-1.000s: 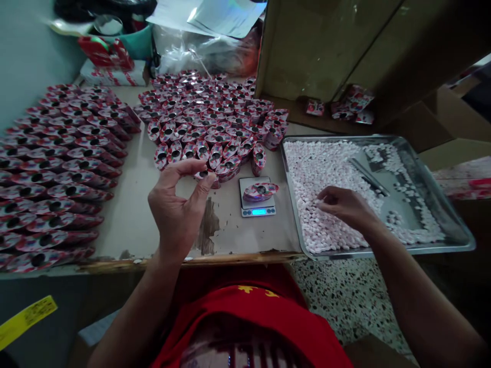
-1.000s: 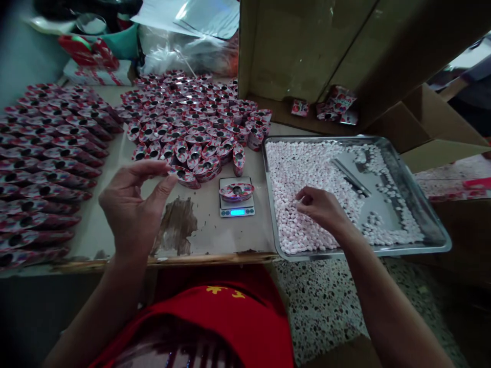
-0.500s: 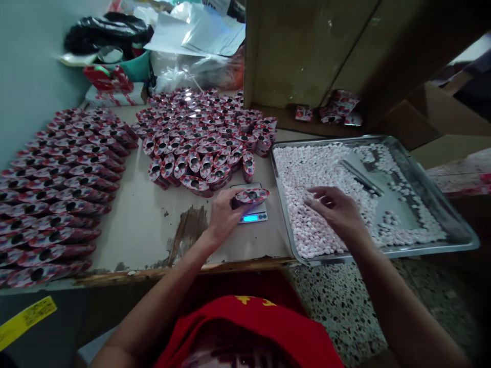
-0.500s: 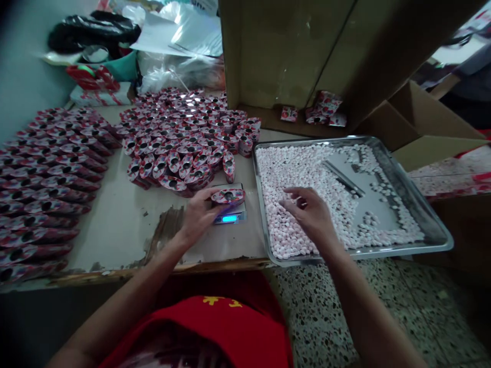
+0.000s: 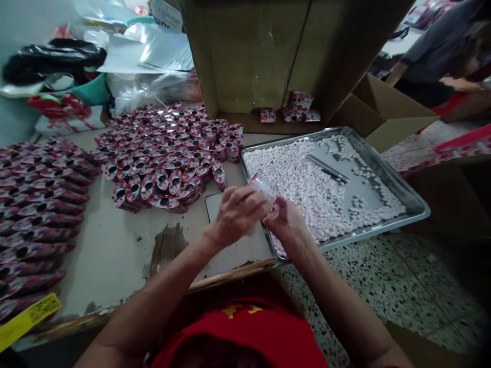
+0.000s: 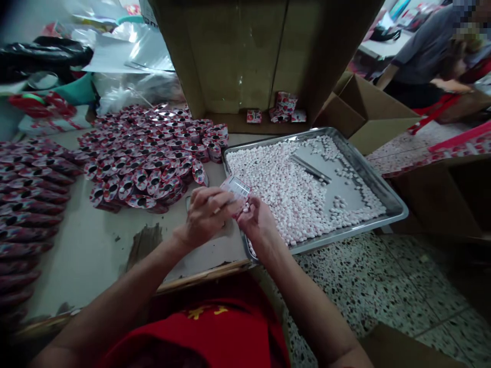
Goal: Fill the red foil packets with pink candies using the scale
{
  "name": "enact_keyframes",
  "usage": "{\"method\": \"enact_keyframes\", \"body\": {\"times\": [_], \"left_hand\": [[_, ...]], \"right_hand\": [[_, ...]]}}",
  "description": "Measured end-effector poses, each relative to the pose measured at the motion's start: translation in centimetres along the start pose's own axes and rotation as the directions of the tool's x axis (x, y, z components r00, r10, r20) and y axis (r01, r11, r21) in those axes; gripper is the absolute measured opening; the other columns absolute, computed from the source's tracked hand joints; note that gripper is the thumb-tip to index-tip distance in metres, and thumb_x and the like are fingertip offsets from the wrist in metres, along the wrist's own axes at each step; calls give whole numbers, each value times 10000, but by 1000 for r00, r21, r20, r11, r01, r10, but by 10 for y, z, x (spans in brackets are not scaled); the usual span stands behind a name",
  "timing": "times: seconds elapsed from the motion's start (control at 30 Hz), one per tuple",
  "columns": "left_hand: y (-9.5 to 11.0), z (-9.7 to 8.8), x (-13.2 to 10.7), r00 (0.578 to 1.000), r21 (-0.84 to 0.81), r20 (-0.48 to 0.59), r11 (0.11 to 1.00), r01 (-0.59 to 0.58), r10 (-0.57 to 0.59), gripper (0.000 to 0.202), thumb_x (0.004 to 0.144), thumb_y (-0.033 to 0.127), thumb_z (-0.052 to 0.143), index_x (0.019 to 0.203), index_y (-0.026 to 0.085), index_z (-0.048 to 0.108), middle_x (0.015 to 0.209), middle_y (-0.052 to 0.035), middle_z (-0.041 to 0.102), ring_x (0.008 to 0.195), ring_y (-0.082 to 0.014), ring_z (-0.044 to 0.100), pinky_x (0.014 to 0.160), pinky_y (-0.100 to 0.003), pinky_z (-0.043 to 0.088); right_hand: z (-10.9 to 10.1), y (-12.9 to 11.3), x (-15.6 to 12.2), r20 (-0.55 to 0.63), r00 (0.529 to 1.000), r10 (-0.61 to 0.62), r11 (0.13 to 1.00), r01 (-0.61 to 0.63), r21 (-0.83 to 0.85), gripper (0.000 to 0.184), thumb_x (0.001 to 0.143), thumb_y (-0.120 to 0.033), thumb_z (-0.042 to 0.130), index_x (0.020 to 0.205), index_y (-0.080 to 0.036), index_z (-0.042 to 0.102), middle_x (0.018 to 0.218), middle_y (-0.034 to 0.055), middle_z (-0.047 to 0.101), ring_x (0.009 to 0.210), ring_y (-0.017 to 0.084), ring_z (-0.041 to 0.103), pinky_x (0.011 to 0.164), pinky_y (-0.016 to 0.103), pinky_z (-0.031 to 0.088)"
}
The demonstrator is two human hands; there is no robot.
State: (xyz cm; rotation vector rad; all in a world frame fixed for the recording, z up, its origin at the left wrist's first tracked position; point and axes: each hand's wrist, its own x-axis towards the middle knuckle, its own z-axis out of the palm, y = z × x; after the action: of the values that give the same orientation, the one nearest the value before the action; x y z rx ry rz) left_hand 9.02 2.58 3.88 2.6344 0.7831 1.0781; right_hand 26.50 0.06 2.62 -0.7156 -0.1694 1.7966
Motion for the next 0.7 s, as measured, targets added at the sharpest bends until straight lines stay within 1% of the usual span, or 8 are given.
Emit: {"method": "enact_keyframes", "body": {"times": [0.07,0.13,0.27,0.37,0.43,0.5,0.6,0.7], "left_hand": [[0,9,-3,972,-16,-189,990,143,-143,205,1002,222,654,1140,314,774,1134,-56,777,1149,-248,663,1062,-431,473],[0,14,-6,906,-110,-281,948,299,-318,137,977,264,698,1098,270,761,1096,-68,758,1090,-246,661,1031,-419,499],[-1,11,-25,735,-390,-259,763,515,-627,297,886,343,815,1144,242,708,1110,-50,732,1025,-215,680,929,-343,550],[-7,3,-48,621,-495,-168,610,618,-765,374,847,334,836,1181,236,698,1100,-35,744,992,-199,704,923,-327,561],[-12,-1,-61,593,-530,-114,553,643,-797,369,829,320,837,1163,227,709,1073,-30,757,978,-200,714,923,-333,567],[-16,-6,-71,586,-549,-81,527,649,-806,358,816,305,837,1145,219,723,1069,-35,769,983,-209,720,934,-350,570],[-19,-18,-80,585,-500,-87,543,674,-806,452,791,293,863,1218,235,724,1143,-46,777,1074,-230,715,1008,-393,545],[-18,-37,-88,598,-426,-142,594,683,-789,565,793,304,884,1322,267,691,1184,-44,776,1123,-229,702,1036,-405,518]], "right_hand": [[0,-2,1,-5,1000,-6,1000,6,7,209,932,-333,688,1112,-228,671,895,48,749,774,215,726,596,318,639],[0,-2,0,-25,1000,-2,1000,3,15,225,930,-330,694,1129,-231,657,925,58,755,781,224,735,593,333,648],[-2,-3,-3,-154,987,46,998,-39,48,182,919,-163,665,1081,-225,608,894,46,741,742,169,727,595,258,635],[-4,-6,-6,-157,984,88,995,-78,68,181,920,-76,635,1009,-219,568,712,-33,623,549,76,599,471,127,501],[-5,-11,-7,-138,988,70,997,-65,39,157,931,-89,648,989,-211,569,616,-85,504,423,43,442,373,103,361],[-4,-17,-7,-154,988,20,999,-25,-29,144,923,-110,680,1000,-194,591,589,-100,470,394,37,374,348,115,313],[-2,-28,-7,-154,988,-18,991,-3,-135,220,864,-109,750,1027,-180,620,638,-79,532,453,40,432,395,112,368],[3,-36,-9,-194,980,-35,974,-11,-227,242,843,-132,769,1050,-179,653,742,-26,622,549,67,539,472,133,481]]}}
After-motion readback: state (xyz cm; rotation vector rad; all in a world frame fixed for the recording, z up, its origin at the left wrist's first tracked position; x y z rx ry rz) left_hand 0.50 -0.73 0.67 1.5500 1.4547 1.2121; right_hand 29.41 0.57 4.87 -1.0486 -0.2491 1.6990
